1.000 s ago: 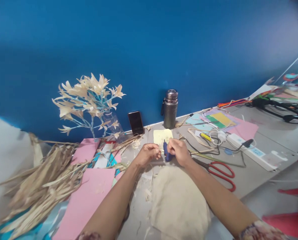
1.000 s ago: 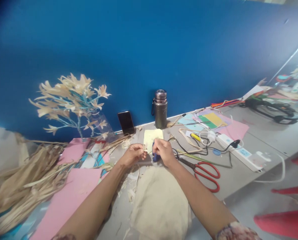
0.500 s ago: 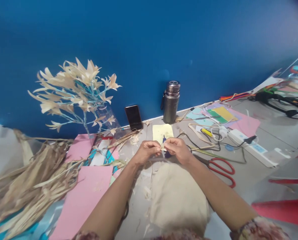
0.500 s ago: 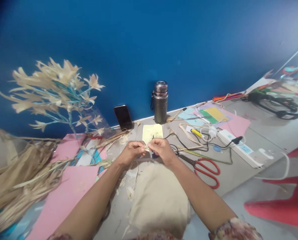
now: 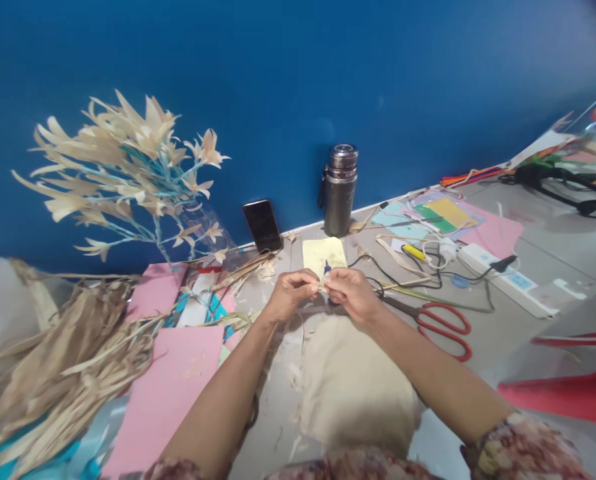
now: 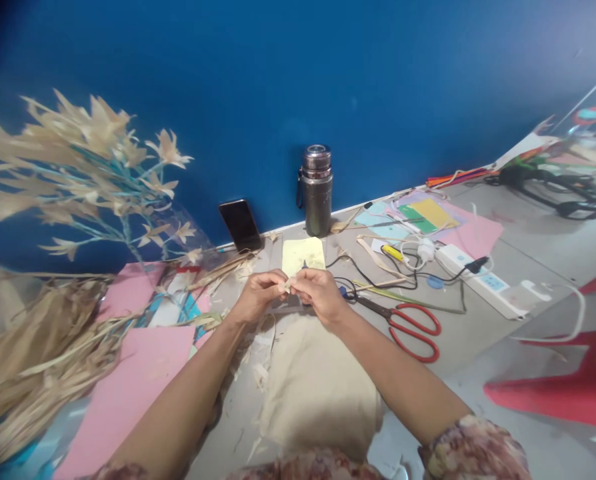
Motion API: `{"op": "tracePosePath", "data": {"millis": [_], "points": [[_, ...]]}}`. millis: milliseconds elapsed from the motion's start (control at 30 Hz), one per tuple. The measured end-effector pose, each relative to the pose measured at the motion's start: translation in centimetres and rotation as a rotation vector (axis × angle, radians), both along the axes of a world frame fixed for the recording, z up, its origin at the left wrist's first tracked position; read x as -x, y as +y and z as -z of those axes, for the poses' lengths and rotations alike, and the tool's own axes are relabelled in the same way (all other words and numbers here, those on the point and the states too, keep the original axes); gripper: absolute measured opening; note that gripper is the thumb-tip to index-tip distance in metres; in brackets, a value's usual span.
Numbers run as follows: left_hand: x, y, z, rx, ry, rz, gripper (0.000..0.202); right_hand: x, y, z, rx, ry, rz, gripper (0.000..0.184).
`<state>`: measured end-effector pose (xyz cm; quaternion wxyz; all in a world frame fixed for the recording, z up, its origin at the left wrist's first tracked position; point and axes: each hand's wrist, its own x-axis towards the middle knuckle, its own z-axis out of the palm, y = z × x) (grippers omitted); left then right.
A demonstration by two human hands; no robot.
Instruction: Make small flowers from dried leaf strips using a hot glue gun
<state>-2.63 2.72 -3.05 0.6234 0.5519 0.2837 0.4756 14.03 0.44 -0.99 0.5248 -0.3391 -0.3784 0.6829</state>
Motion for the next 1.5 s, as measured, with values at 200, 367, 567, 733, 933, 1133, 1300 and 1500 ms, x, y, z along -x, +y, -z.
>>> {"op": "tracePosePath", "data": {"millis": [200,367,567,733,933,1133,1300,1500], "points": [[0.0,0.0,-0.3,-0.002,-0.013,-0.012,0.017,0.0,0.0,0.2,0.002,-0.021,0.023,0.019],[0.0,0.1,-0.5,0.010,-0.008,-0.005,0.018,-0.1,0.1,0.3,0.004,-0.020,0.027,0.016],[0.2,0.2,-0.3,-0.014,0.045,-0.008,0.013,-0.1,0.2,0.5,-0.003,-0.029,0.047,0.014],[0.4,0.4,0.0,-0.036,0.081,0.028,0.011,-0.1,0.3,0.8,-0.024,-0.069,0.061,0.015],[0.3,0.5,0.6,0.013,0.082,-0.025,0.013,-0.3,0.6,1.3,-0.048,-0.121,0.098,0.019],[0.3,0.4,0.4,0.044,0.108,-0.045,0.018,-0.6,0.8,0.9,-0.119,-0.152,0.097,0.024],[0.3,0.2,0.2,0.005,0.118,-0.016,0.022,-1.0,0.8,0.7,-0.146,-0.166,0.102,0.027],[0.3,0.1,0.0,-0.010,0.128,0.004,0.021,-1.2,0.7,0.5,-0.203,-0.275,-0.032,0.036]]}}
